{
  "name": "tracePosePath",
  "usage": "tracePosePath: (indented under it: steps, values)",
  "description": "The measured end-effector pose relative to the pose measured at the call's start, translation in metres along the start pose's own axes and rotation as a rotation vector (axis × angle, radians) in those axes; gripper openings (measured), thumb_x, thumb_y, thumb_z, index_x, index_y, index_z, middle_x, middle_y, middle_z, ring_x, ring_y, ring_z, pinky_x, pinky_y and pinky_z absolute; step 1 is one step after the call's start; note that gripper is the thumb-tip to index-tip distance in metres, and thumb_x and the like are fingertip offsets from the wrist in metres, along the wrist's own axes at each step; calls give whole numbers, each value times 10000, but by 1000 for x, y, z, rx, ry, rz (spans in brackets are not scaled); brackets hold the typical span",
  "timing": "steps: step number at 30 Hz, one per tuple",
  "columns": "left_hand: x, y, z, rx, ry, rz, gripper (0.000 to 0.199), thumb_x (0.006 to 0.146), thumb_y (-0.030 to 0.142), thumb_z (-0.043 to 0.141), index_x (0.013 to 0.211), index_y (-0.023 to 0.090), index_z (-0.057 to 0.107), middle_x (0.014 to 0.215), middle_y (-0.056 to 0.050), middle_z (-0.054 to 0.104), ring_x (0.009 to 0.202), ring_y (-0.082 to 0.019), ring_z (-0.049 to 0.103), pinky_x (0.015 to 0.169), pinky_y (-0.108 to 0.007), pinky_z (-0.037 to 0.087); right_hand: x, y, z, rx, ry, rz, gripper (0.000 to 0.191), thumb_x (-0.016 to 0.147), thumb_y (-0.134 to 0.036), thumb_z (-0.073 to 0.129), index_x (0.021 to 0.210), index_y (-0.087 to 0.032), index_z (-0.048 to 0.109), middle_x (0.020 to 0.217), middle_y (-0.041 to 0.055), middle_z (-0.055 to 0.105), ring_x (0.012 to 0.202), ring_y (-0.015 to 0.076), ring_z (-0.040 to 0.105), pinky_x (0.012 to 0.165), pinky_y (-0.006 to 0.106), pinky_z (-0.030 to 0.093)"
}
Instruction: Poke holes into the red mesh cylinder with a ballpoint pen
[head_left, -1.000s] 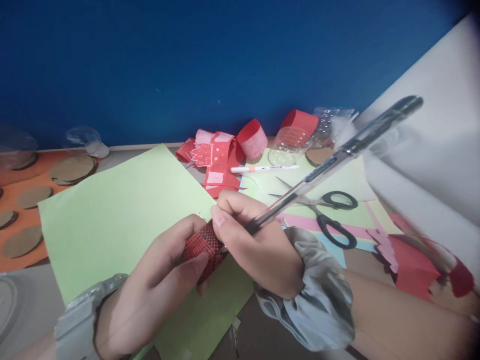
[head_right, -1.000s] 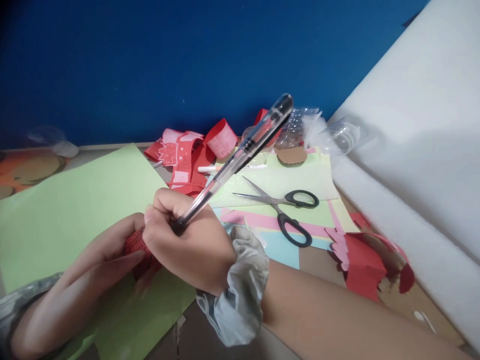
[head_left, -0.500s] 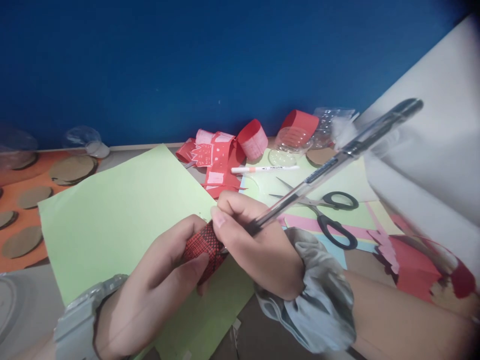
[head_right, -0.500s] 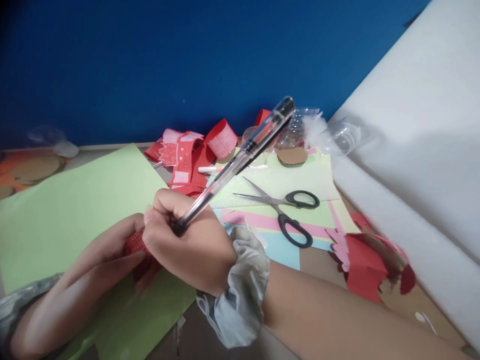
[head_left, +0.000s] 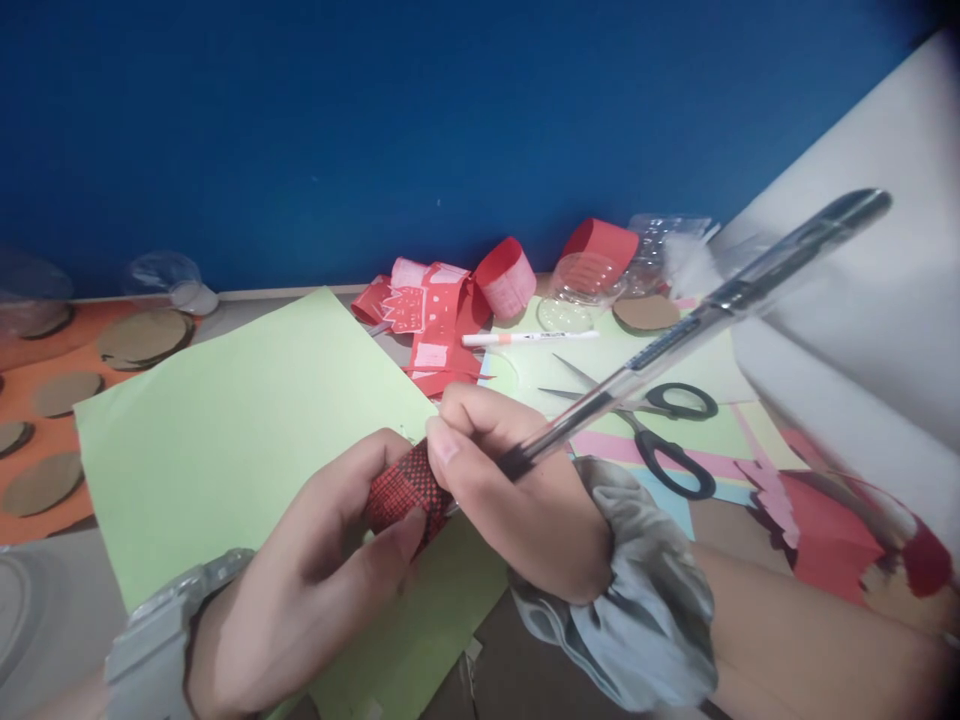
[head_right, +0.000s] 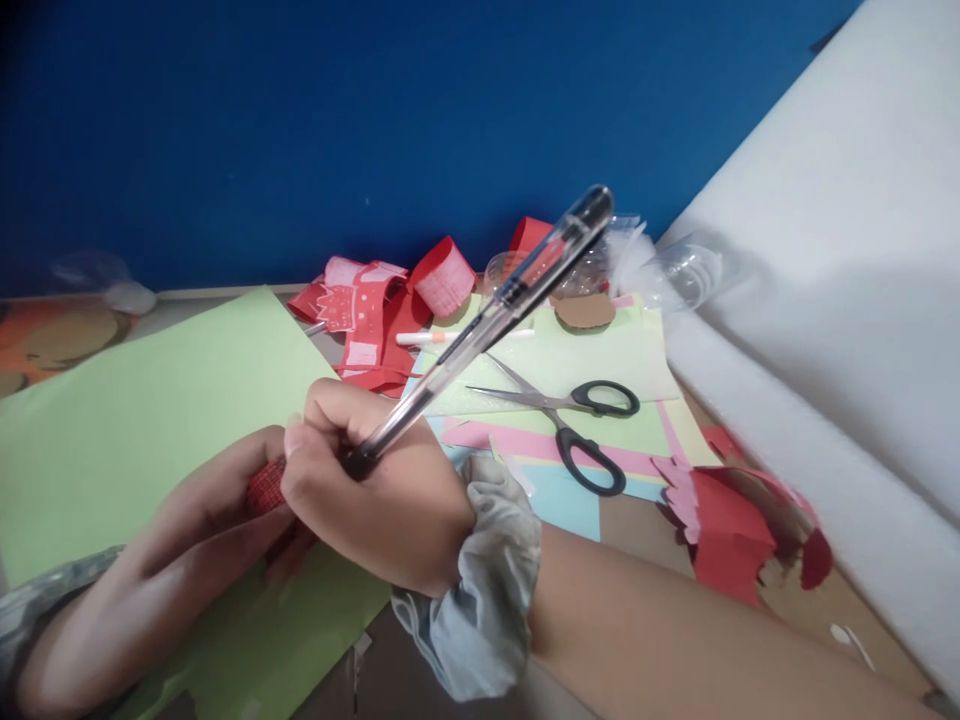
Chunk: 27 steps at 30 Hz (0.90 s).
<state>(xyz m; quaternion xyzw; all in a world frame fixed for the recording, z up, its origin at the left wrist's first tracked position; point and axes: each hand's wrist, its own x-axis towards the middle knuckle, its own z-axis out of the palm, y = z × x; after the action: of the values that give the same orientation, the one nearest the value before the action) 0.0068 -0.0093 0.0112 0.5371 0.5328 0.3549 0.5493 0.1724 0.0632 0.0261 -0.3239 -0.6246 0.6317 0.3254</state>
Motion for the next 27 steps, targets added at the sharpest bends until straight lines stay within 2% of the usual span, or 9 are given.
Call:
tracePosePath:
  steps: [4,10,14,18,27]
  values:
    - [1,-2,-4,37,-53,25,211,1031,257,483,822,233,504,744,34,516,680,-153,482,631,-258,430,1,-1,0,-2,-5,-3,347,923,-170,522,635,-226,337,580,-77,319,534,87,292,472,218,267]
    - [3,-5,-5,44,-56,63,204,1031,240,493,829,234,514,743,30,530,666,-149,496,608,-250,441,2,-1,-1,-12,-40,-10,331,907,-123,517,633,-224,362,576,-80,325,529,86,280,456,215,256]
    - [3,-4,-5,57,-37,69,200,1028,262,504,832,232,528,750,26,540,665,-148,507,596,-246,449,2,-3,-2,6,-38,4,341,920,-152,536,639,-227,357,573,-79,327,524,88,286,457,220,267]
    - [3,-4,-5,58,-28,73,203,1005,263,520,804,237,527,719,31,542,642,-150,509,581,-248,454,3,-9,-3,-40,-75,68,324,862,-113,543,613,-226,369,556,-78,343,520,87,319,463,223,279]
    - [3,-7,-5,44,-9,66,218,1000,317,554,794,247,541,699,27,550,624,-154,511,558,-254,452,2,-8,-3,-20,-87,59,326,874,-83,528,620,-220,376,574,-78,345,535,84,303,475,226,267]
